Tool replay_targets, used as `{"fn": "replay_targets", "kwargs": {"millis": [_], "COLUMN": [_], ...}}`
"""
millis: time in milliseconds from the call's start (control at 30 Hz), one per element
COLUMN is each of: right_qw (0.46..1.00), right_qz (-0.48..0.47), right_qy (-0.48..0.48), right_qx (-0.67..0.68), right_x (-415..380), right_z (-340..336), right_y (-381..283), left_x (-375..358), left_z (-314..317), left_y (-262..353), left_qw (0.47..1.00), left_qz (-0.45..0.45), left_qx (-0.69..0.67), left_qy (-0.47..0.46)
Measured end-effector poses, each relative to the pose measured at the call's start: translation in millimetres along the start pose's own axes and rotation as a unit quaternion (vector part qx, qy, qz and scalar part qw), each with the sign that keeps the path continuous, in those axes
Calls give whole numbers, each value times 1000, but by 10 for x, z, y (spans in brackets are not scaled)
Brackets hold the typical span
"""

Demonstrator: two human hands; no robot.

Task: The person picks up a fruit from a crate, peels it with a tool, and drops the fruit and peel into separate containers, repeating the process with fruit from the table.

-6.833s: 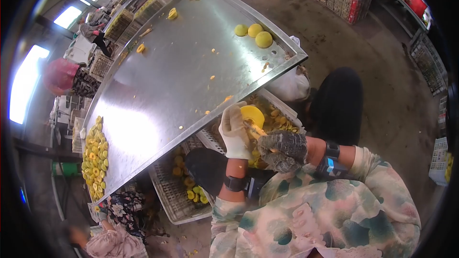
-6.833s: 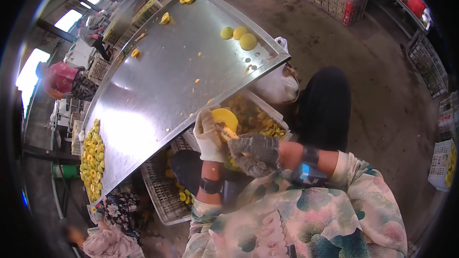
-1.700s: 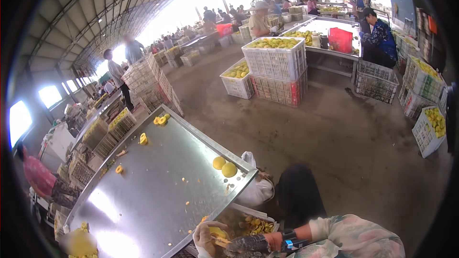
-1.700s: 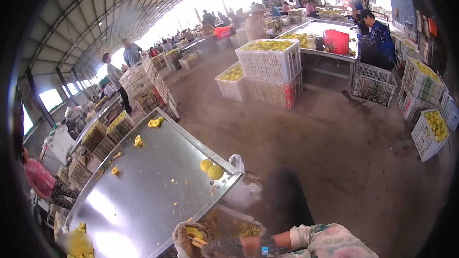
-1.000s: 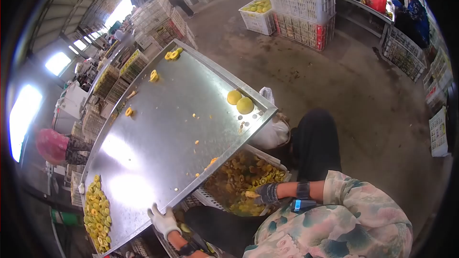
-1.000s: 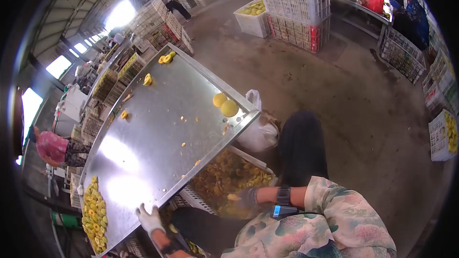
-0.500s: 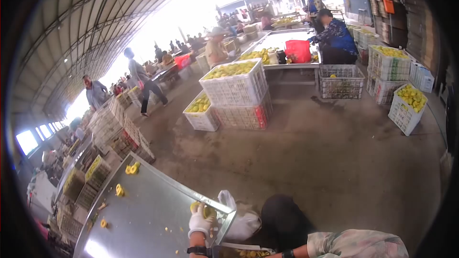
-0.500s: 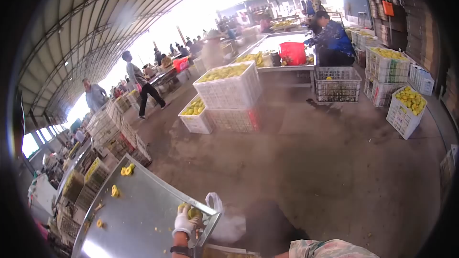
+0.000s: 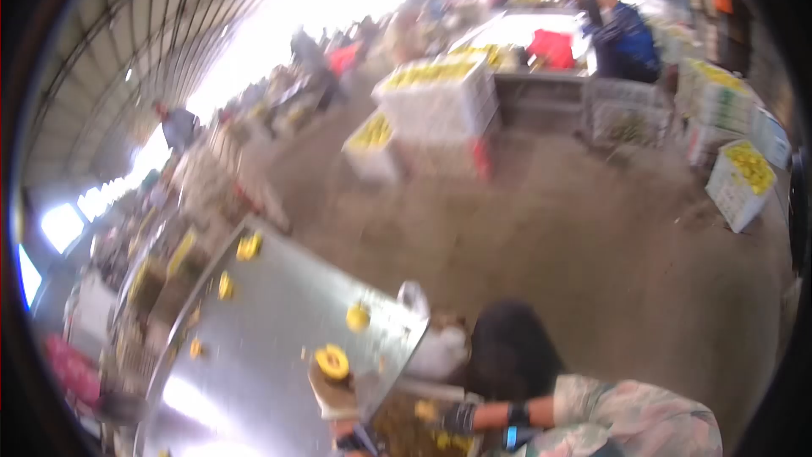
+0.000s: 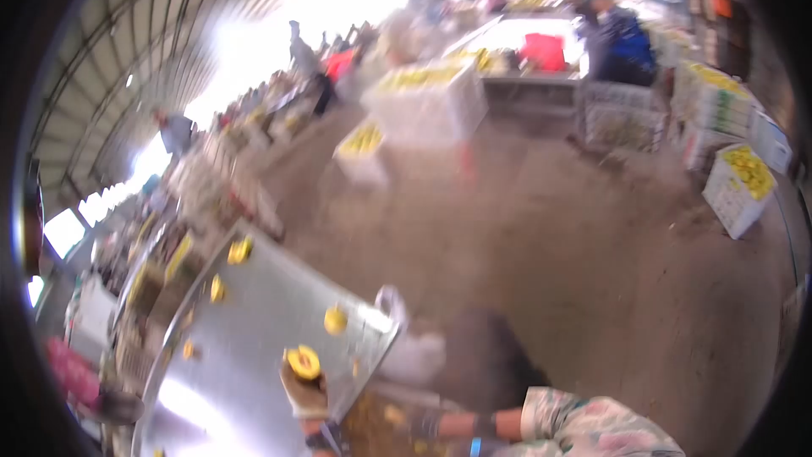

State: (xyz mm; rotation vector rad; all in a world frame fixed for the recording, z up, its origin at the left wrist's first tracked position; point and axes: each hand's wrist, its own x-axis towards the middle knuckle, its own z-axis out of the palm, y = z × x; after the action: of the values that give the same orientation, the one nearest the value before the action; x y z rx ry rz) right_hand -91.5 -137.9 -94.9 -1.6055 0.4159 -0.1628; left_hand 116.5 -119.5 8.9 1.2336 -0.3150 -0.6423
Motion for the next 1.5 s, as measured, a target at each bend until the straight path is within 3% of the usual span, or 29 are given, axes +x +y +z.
{"fn": "replay_targets", "kwargs": {"millis": [33, 100, 233, 333, 533, 700, 933, 1033, 1100, 1233, 1300, 1333, 1400, 1500], "right_qw": [1000, 997, 966, 960, 958, 962, 962, 949, 954, 929, 918, 918, 916, 921], "right_qz": [5, 31, 116, 168, 172, 127, 115, 160, 154, 155, 109, 110, 65, 63], "right_qy": [8, 10, -42, -98, -110, -108, -84, -106, -120, -191, -221, -221, -245, -222], "right_qx": [21, 74, 226, 203, 203, 216, 233, 249, 228, 276, 311, 312, 311, 314], "right_x": [-29, -104, -222, -261, -315, -319, -338, -352, -383, -428, -497, -484, -446, -496], "right_z": [4, 33, -9, 36, 172, 254, 303, 311, 343, 275, 240, 242, 257, 257], "right_y": [-23, -174, -825, -1204, -1535, -1588, -1539, -1501, -1473, -1354, -1399, -1354, -1251, -1272], "left_x": [-111, -386, -806, -954, -1271, -1376, -1506, -1528, -1506, -1546, -1565, -1587, -1634, -1687], "left_z": [-40, -126, -166, -266, -216, -197, -219, -223, -245, -250, -271, -245, -166, -85], "left_y": [154, 266, 266, 167, 204, 142, 159, 159, 123, 201, 259, 267, 260, 243], "left_qw": [993, 982, 972, 972, 987, 985, 981, 976, 962, 981, 997, 997, 975, 962], "left_qz": [-50, -54, -16, 3, 47, 151, 173, 189, 236, 177, 74, 72, 139, 183], "left_qx": [-110, -181, -235, -230, -140, -2, 37, 83, 113, 62, -1, -1, 145, 149], "left_qy": [-14, 22, 0, 43, 63, 86, 75, 69, 78, 41, -8, -8, 97, 139]}}
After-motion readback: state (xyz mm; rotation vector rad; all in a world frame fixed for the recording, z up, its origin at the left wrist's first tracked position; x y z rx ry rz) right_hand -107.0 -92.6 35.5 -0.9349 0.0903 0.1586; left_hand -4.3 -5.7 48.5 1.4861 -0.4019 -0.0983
